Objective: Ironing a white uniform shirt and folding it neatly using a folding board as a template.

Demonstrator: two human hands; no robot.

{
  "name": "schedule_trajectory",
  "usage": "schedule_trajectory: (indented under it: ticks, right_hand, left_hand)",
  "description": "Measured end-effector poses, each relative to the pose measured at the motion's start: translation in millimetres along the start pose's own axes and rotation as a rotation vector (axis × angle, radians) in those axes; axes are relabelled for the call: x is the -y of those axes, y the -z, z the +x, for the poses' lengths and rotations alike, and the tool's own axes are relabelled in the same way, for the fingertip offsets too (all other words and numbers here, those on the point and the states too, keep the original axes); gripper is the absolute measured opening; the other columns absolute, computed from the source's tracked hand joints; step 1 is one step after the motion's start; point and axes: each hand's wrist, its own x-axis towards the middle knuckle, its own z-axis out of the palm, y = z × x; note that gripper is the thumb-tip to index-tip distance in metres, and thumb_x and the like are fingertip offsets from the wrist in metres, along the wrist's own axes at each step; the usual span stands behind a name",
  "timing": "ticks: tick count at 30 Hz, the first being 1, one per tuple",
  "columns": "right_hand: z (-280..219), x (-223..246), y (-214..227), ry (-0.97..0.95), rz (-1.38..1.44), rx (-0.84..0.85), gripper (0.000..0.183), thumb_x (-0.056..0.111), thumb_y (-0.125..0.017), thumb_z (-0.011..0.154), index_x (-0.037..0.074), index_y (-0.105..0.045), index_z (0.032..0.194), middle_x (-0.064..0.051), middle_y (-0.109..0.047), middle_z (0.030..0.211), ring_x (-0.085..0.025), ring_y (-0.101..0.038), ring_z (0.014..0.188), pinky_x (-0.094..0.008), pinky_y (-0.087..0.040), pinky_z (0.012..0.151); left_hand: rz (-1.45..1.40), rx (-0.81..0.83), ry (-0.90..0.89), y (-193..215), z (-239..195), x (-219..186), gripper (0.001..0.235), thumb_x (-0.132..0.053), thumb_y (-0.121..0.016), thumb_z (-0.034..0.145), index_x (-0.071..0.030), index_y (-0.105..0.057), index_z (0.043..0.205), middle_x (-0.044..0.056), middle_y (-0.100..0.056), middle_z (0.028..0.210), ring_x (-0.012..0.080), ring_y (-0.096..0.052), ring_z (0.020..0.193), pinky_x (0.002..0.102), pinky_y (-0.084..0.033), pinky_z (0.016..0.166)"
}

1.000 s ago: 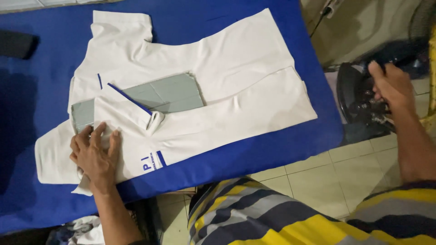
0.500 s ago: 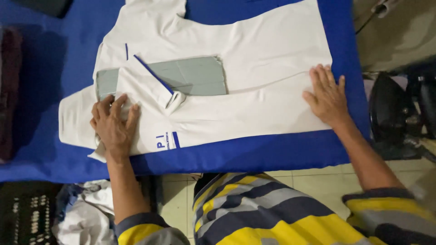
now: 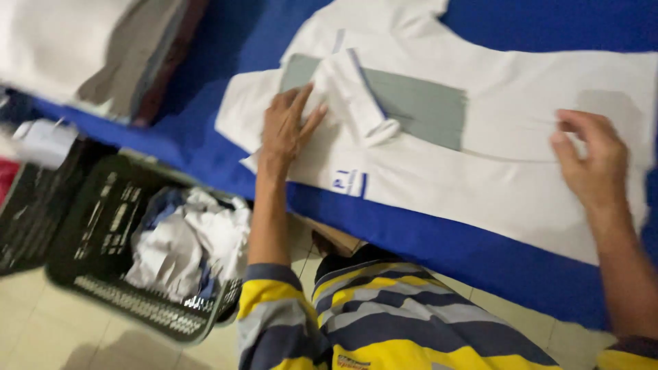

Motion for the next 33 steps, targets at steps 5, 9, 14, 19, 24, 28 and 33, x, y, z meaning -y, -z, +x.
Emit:
schedule_trajectory:
  ticks: [5, 9, 14, 19, 24, 28, 33]
  right_hand:
    - [106, 122, -90, 0.152, 0.095, 0.179, 0.020, 0.004, -0.064, 0.108, -0.005, -0.071, 0.125, -0.018, -0.068, 0.116, -0.031, -0.065, 0.102, -0.043, -0.049, 0.096]
    - [160, 134, -166, -0.025, -0.379, 0.433, 0.057, 0.061, -0.055, 0.112, 0.009, -0.076, 0.102, -0.013, -0.073, 0.106, -0.038, -0.067, 0.101, -0.053, -0.052, 0.076]
    - [173, 121, -198, -0.138, -0.203, 0.573, 0.044, 0.052, -0.066, 0.101, 0.010, -0.059, 0.089, -0.007, -0.067, 0.086, -0.031, -0.064, 0.086, -0.046, -0.046, 0.073]
    - [185, 53, -194, -0.198, 0.081, 0.498, 0.026, 0.027, -0.077, 0.108, 0.007, -0.061, 0.107, -0.007, -0.061, 0.091, -0.020, -0.053, 0.083, -0.036, -0.041, 0.075]
    - [192, 23, -187, -0.205, -0.034, 0.482, 0.035, 0.029, -0.075, 0.106, 0.003, -0.064, 0.128, -0.016, -0.072, 0.118, -0.031, -0.068, 0.112, -0.041, -0.047, 0.091]
    - [193, 73, -182, -0.393, -0.060, 0.492, 0.035, 0.036, -0.070, 0.104, 0.007, -0.069, 0.123, -0.013, -0.072, 0.119, -0.030, -0.064, 0.113, -0.043, -0.045, 0.094]
    - [173, 47, -197, -0.279, -0.073, 0.359, 0.023, 0.028, -0.069, 0.110, 0.009, -0.069, 0.124, -0.009, -0.073, 0.115, -0.028, -0.067, 0.111, -0.041, -0.047, 0.096]
  left_hand:
    - [-0.239, 0.035, 0.230, 65, 1, 2, 0.048, -0.040, -0.051, 0.112, -0.015, -0.045, 0.153, 0.023, -0.046, 0.156, 0.0362, -0.044, 0.148, 0.044, -0.036, 0.122]
    - [-0.247, -0.027, 0.126, 88, -22, 23, 0.042, -0.032, -0.051, 0.114, -0.014, -0.046, 0.151, 0.023, -0.052, 0.151, 0.0353, -0.054, 0.142, 0.040, -0.042, 0.119]
    - [-0.358, -0.055, 0.243, 127, -44, 28, 0.039, -0.034, -0.047, 0.113, -0.012, -0.052, 0.145, 0.015, -0.061, 0.144, 0.0311, -0.061, 0.132, 0.040, -0.047, 0.109]
    - [-0.391, -0.055, 0.205, 133, -51, 32, 0.033, -0.024, -0.050, 0.112, -0.004, -0.057, 0.137, 0.018, -0.065, 0.137, 0.0341, -0.066, 0.126, 0.041, -0.052, 0.107]
    - [-0.322, 0.073, 0.131, 133, -46, 19, 0.038, -0.032, -0.049, 0.111, -0.009, -0.055, 0.140, 0.020, -0.060, 0.144, 0.0365, -0.062, 0.132, 0.053, -0.045, 0.114]
    - [-0.239, 0.174, 0.162, 131, -70, 12, 0.046, -0.040, -0.055, 0.108, -0.015, -0.050, 0.146, 0.016, -0.048, 0.156, 0.0337, -0.048, 0.147, 0.060, -0.033, 0.122]
    - [-0.052, 0.183, 0.280, 123, -108, -4, 0.046, -0.026, -0.046, 0.113, -0.007, -0.041, 0.155, 0.017, -0.033, 0.167, 0.0362, -0.030, 0.157, 0.061, -0.019, 0.127]
